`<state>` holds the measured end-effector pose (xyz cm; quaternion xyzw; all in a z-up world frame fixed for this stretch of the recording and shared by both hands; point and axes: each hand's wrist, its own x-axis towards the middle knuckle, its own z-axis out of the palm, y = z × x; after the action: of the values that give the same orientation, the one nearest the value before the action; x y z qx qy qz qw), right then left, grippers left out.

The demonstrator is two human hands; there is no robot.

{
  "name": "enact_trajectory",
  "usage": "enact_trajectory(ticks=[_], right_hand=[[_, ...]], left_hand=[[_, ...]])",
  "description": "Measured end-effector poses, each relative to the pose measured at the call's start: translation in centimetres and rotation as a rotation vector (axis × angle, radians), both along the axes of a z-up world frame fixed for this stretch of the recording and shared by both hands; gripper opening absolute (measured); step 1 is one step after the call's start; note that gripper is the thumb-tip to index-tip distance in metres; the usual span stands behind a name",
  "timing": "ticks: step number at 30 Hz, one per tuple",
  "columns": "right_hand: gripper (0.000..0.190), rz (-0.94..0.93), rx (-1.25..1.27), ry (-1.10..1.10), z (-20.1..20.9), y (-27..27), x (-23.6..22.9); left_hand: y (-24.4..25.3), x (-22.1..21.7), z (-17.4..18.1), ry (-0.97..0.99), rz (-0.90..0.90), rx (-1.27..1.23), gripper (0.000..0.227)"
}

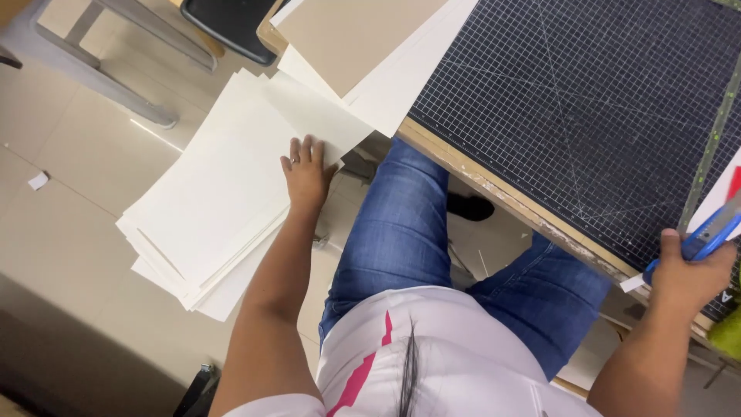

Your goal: Cutting paper and cardboard into specific sizes using a utility knife and a metal ruler on a cutting mat

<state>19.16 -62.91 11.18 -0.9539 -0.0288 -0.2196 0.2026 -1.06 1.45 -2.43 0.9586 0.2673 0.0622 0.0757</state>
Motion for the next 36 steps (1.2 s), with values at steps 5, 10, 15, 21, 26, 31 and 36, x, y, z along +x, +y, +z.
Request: enact_trajectory(ticks=[5, 10, 15, 21, 26, 31, 36], right_hand=[[0.028, 0.025, 0.073, 0.0, -0.3, 0.0, -0.2], [0.028, 0.085, 0.079, -0.038, -0.6, -0.1, 0.2], [0.041, 0.063, 0.058, -0.009, 0.2, 0.6, 0.1], [0.032, 0.066, 0.158, 0.023, 0.5, 1.0, 0.0], [0.033, 0.051, 0.108, 0.01, -0.3, 0.2, 0.5], [0.041, 0.006, -0.055, -0.023, -1.5, -1.0, 1.2], [0.041, 0.059, 0.006, -0.031, -1.0, -0.5, 0.9]], left_hand=[[1.2, -2.1, -0.5, -0.14, -0.052, -0.042, 0.061], [0.9, -1.3, 0.5, -0.143, -0.075, -0.058, 0.057], [-1.4, 3.0, 2.4, 0.008, -0.027, -0.058, 0.067], [-2.3, 8.5, 0.4, 0.183, 0.08, -0.049, 0.052], [-2.6, 6.9, 0.0, -0.211, 0.01, 0.163, 0.022], [-4.3, 2.2, 1.4, -0.327, -0.034, 0.156, 0.009], [-6.6, -4.7, 3.9, -0.404, -0.103, -0.027, 0.021]])
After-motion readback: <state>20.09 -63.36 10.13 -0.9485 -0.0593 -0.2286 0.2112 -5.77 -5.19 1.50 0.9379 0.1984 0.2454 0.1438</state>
